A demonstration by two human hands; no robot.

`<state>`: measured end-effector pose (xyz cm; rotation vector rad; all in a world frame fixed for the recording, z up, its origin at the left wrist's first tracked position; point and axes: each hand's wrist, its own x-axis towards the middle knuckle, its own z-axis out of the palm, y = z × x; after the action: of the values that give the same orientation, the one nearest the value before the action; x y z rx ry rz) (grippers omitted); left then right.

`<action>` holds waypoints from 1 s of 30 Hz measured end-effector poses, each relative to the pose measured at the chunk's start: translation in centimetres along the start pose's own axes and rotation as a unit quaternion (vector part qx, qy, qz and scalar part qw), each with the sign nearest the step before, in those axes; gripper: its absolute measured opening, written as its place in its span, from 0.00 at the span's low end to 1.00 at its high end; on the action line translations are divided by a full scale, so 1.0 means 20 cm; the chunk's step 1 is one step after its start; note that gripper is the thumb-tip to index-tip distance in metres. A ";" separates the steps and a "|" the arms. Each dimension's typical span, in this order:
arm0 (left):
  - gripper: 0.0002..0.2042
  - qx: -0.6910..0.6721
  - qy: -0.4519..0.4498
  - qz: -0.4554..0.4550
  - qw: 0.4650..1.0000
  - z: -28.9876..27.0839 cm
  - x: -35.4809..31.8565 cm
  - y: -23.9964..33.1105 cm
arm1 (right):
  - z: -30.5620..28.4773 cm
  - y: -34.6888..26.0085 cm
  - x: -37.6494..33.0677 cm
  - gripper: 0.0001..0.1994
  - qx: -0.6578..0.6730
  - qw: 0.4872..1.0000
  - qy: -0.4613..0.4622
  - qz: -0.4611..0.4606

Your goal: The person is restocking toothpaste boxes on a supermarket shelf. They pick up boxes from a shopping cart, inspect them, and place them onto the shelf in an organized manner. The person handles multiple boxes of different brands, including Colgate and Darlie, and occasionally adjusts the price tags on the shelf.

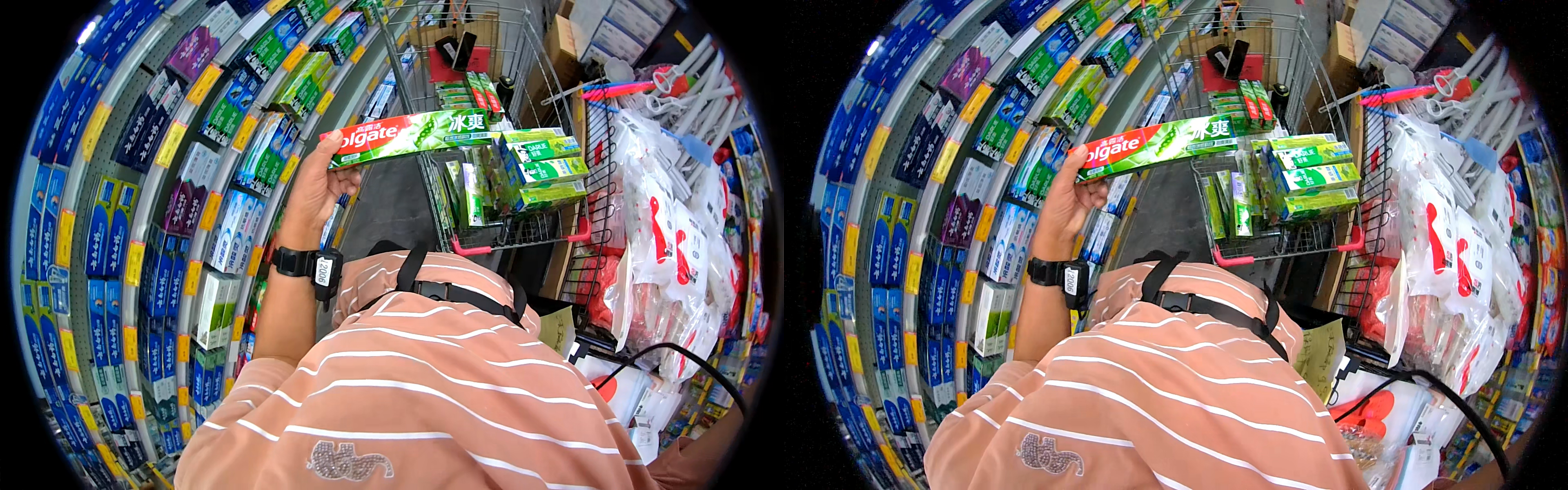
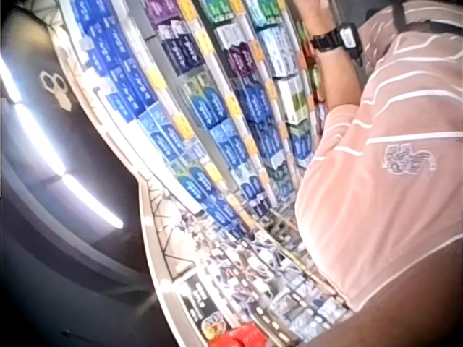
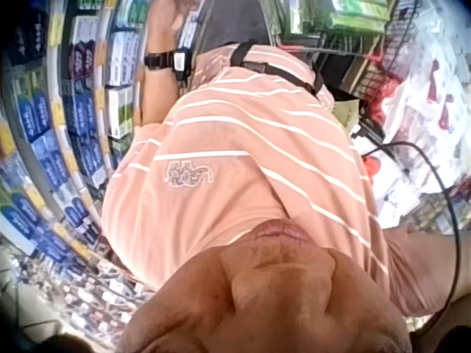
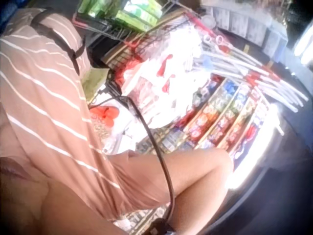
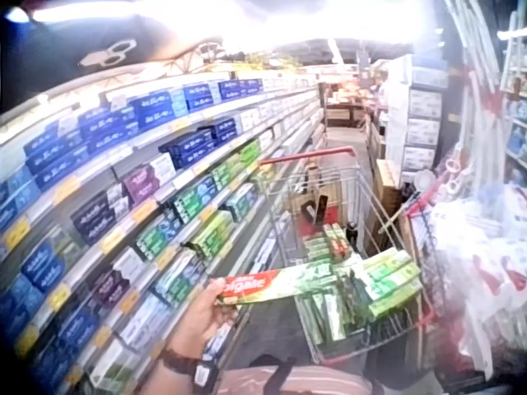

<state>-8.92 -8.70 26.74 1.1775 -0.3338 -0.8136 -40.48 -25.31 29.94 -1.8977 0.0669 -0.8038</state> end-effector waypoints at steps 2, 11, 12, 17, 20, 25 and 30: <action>0.21 -0.010 0.013 0.008 1.000 -0.01 -0.04 0.01 | -0.01 -0.06 0.03 0.14 -0.003 1.000 -0.004 -0.029; 0.23 -0.024 0.000 0.013 1.000 0.02 -0.06 -0.03 | -0.15 -0.23 0.05 0.13 -0.060 0.991 0.010 -0.120; 0.23 -0.022 0.007 0.011 1.000 -0.02 -0.09 -0.04 | -0.15 -0.23 0.06 0.13 -0.055 0.990 0.005 -0.132; 0.23 -0.026 0.056 0.004 0.998 -0.11 -0.22 -0.06 | -0.20 -0.29 0.13 0.12 -0.056 0.981 -0.023 -0.183; 0.25 -0.052 0.030 -0.010 0.998 -0.08 -0.19 -0.09 | -0.23 -0.44 0.20 0.12 -0.107 0.966 -0.030 -0.232; 0.25 -0.051 0.115 0.001 0.992 -0.24 -0.40 -0.14 | -0.19 -0.43 0.48 0.11 -0.036 0.950 -0.018 -0.311; 0.22 -0.065 0.080 0.017 0.995 -0.28 -0.44 -0.11 | -0.11 -0.52 0.95 0.11 -0.016 0.956 0.121 -0.268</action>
<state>-12.26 1.08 24.10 1.1046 -0.1653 -0.6960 -30.18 -29.58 48.50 -1.8574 -0.2988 -1.4064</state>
